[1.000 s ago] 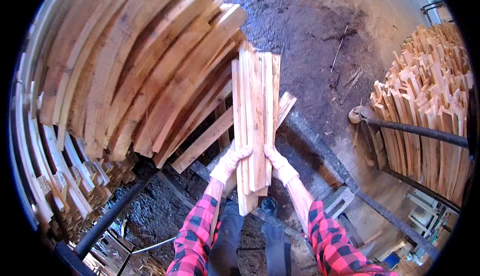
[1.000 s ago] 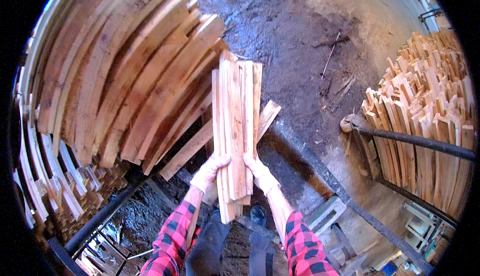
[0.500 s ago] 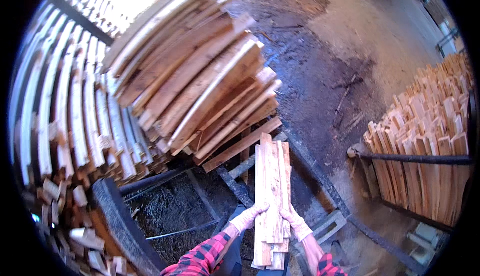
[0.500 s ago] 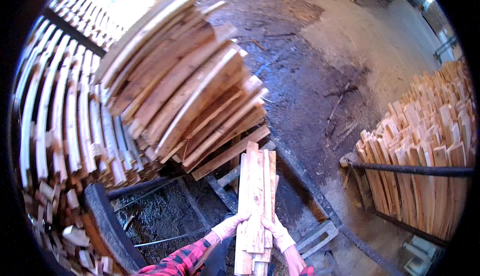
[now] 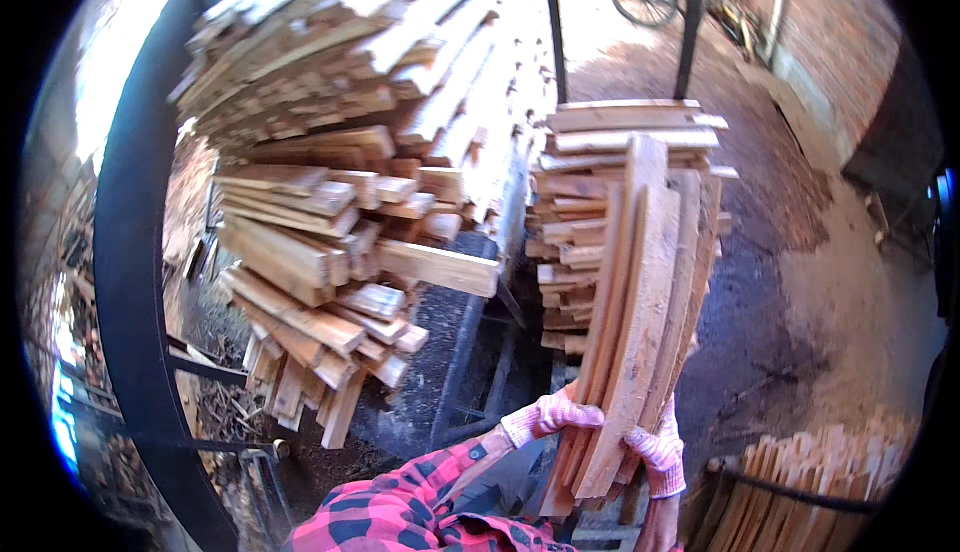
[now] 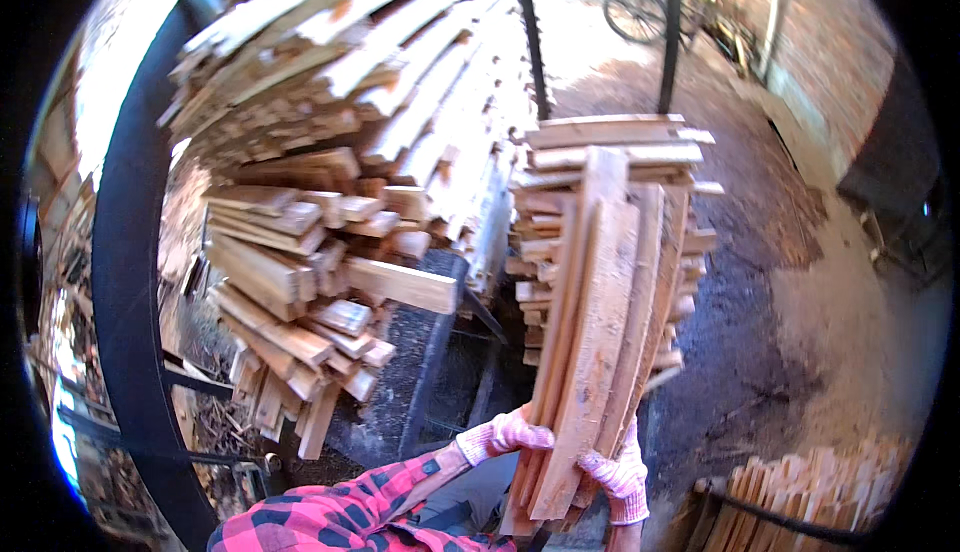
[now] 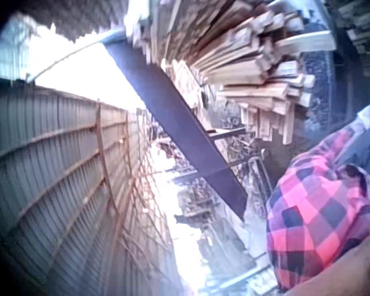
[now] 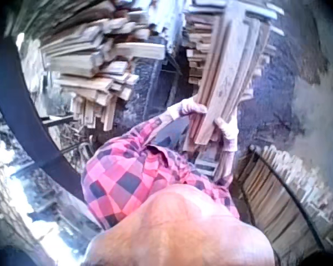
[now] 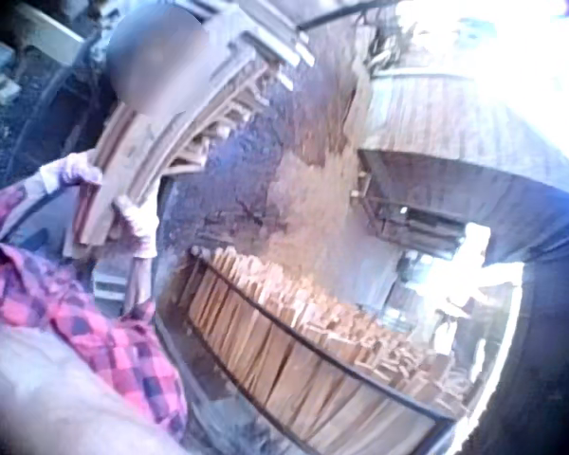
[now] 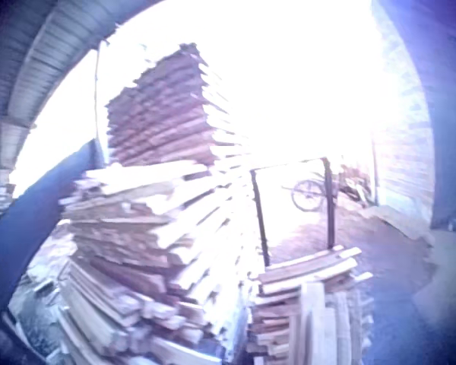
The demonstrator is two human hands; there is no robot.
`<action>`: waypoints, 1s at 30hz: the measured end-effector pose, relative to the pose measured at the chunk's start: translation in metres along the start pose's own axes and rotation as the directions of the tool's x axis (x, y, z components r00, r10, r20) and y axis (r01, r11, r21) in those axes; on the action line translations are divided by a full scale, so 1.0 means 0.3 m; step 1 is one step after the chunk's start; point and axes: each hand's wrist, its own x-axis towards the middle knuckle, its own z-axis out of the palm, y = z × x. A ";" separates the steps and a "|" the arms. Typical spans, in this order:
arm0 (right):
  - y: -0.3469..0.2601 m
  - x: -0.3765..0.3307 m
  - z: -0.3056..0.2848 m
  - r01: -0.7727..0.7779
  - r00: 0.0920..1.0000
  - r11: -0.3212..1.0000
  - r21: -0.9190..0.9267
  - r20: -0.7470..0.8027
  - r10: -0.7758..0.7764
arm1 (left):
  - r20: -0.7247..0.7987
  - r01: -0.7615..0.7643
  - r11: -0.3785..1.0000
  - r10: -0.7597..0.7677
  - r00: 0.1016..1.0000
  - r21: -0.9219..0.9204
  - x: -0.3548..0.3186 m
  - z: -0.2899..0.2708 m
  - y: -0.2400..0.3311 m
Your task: The person picks up groups of wood slats from a large stack and moves them to a different location, organizing them into a new pile within a wooden frame by hand.
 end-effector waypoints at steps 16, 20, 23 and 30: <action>-0.483 0.291 1.473 0.691 0.598 0.342 -0.637 0.770 0.224 | -0.798 -0.788 0.566 0.579 0.169 0.244 -0.944 -0.030 0.813; -0.137 0.313 1.749 0.900 0.429 0.045 -0.433 0.901 0.069 | -0.901 -0.470 0.770 0.353 -0.250 0.432 -1.274 -0.364 0.774; 0.089 0.110 1.773 0.916 0.395 -0.138 -0.376 0.903 0.167 | -0.849 -0.175 0.872 0.369 -0.378 0.457 -1.570 -0.625 0.596; 0.226 0.200 1.718 0.932 0.343 -0.154 -0.329 0.936 0.076 | -0.887 -0.110 0.929 0.294 -0.357 0.352 -1.445 -0.745 0.491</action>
